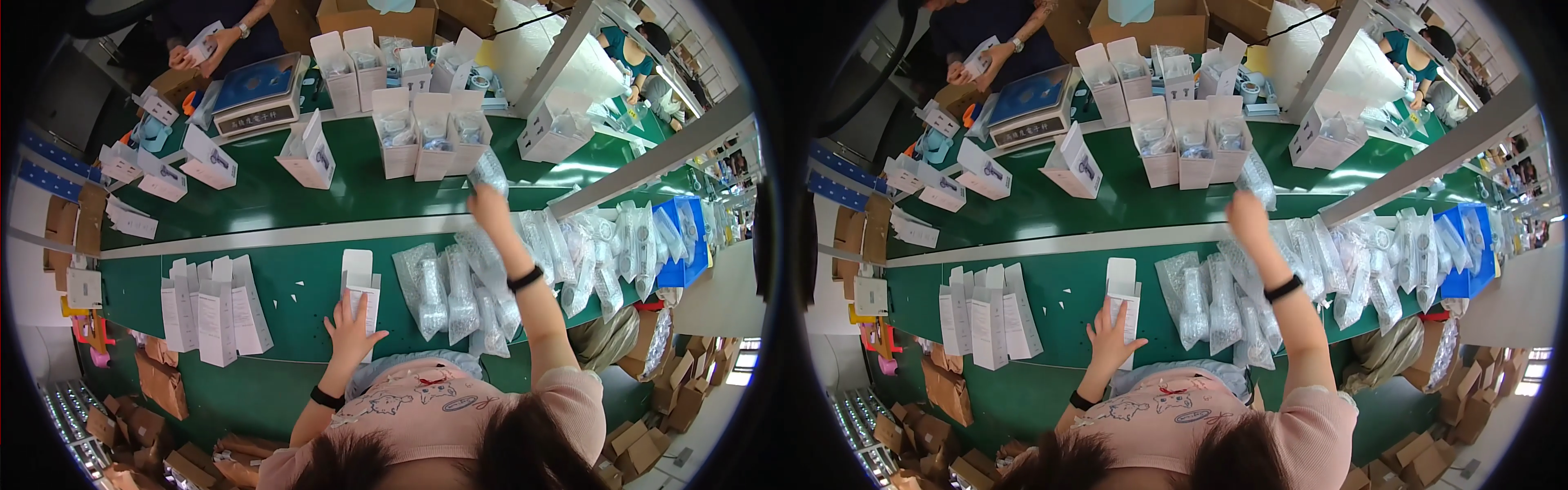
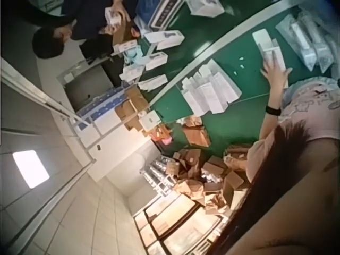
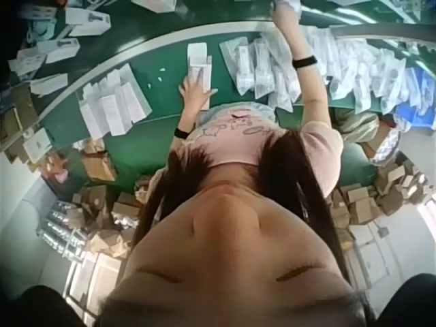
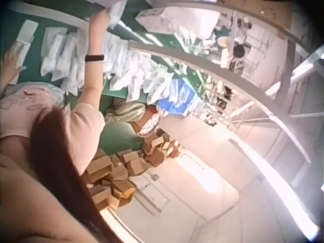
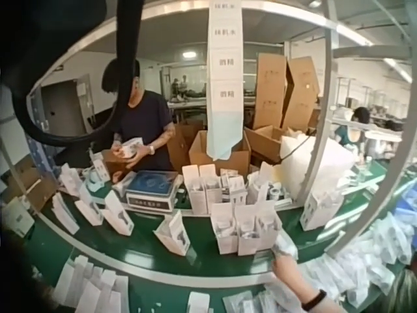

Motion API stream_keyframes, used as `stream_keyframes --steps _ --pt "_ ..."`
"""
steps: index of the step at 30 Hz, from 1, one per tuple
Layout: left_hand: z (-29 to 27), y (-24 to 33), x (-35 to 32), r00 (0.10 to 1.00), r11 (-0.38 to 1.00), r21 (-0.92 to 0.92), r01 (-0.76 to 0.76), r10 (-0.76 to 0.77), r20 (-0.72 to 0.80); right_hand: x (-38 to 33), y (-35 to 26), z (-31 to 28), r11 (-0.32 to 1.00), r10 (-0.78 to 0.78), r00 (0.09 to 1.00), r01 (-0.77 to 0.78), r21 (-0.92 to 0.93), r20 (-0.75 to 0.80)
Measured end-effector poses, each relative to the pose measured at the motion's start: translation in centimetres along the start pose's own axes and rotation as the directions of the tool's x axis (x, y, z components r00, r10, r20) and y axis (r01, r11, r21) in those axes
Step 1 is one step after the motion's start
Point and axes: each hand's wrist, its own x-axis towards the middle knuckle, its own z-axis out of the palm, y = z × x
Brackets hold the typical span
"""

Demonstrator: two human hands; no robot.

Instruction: The person packs bubble-wrapped items into boxes with paper inserts, closes the lids, and sets them aside. Finally, they gather the remaining bubble-wrapped items from the table and place them into a blue bin.

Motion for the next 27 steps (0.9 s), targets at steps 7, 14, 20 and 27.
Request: stream_keyframes --steps 7,14,20,27 --pt "2.4 -4.4 8.5 0.993 0.950 -0.312 0.003 -0.040 -0.114 14.6 13.7 9.1 0.943 0.272 0.904 -0.183 -0.278 0.330" --pt "2.4 -5.5 7.7 0.993 0.486 -0.867 -0.109 0.013 -0.118 10.5 5.7 1.0 0.980 0.131 0.991 -0.134 0.147 0.027" --pt "-4.2 0.7 5.5 0.894 0.805 -0.447 -0.390 0.215 -0.392 -1.7 -0.7 -9.6 0.171 0.326 0.924 0.148 0.974 -0.198" --pt "-2.0 3.3 5.3 0.906 0.648 -0.677 -0.348 0.047 -0.422 -10.8 -13.3 -4.2 0.166 0.473 0.875 0.028 0.986 -0.104"
